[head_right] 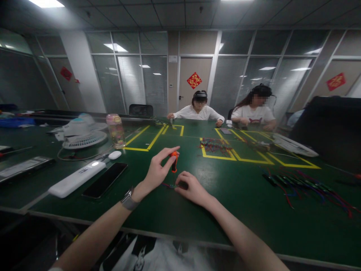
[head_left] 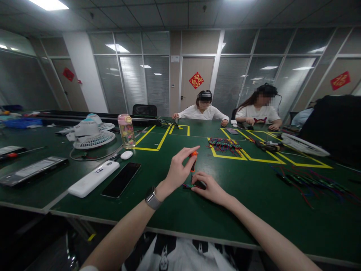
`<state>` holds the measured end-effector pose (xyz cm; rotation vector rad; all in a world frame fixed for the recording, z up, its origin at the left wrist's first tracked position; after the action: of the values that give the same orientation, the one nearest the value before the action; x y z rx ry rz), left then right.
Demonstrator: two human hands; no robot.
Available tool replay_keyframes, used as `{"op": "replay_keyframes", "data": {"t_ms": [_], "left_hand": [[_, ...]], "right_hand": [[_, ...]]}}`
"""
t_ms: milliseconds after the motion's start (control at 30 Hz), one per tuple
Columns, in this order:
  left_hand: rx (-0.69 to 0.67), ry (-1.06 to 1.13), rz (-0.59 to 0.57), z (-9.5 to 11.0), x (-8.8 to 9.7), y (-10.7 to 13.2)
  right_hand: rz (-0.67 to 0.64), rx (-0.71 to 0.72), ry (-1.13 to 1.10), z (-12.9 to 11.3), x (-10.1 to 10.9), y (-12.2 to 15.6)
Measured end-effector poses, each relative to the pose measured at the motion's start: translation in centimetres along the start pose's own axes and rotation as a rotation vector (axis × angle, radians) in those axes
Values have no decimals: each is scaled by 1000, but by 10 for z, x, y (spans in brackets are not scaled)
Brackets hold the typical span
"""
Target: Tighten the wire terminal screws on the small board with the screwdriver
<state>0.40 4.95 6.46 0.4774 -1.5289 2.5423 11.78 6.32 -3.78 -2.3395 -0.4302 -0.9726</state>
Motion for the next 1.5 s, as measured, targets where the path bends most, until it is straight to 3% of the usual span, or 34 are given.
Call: {"op": "replay_keyframes", "data": {"t_ms": [133,233,333,800,1133,1367,1500], "left_hand": [[-100,-322,75,5,8,3],[-193,-517,-20,10,2,3],[-239,-547,-71,12,-3,3],[-373,-615,-76,26,-9,3],[-292,-518,-15,21,-4,5],[-5,-12,21,2,-1,0],[136,89,113,-14,6,-1]], "right_hand": [[5,-7,2,0,0,0],[0,-4,-1,0,0,0],[-1,5,-8,1,0,1],[2,11,-5,1,-1,0],[5,2,5,2,0,0],[-5,16,1,2,-1,0],[-11,6,-1,3,-1,0]]}}
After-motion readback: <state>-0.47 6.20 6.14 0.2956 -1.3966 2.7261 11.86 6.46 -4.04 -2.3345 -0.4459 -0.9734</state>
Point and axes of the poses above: each hand's wrist, its own y-axis away from the middle knuckle, its own x-axis out of the back of the hand, z = x × y, the point moved 8 cm from there along -y, towards the middle knuckle, and after that the axes turned 3 degrees about -x, right-handed, at the moved point
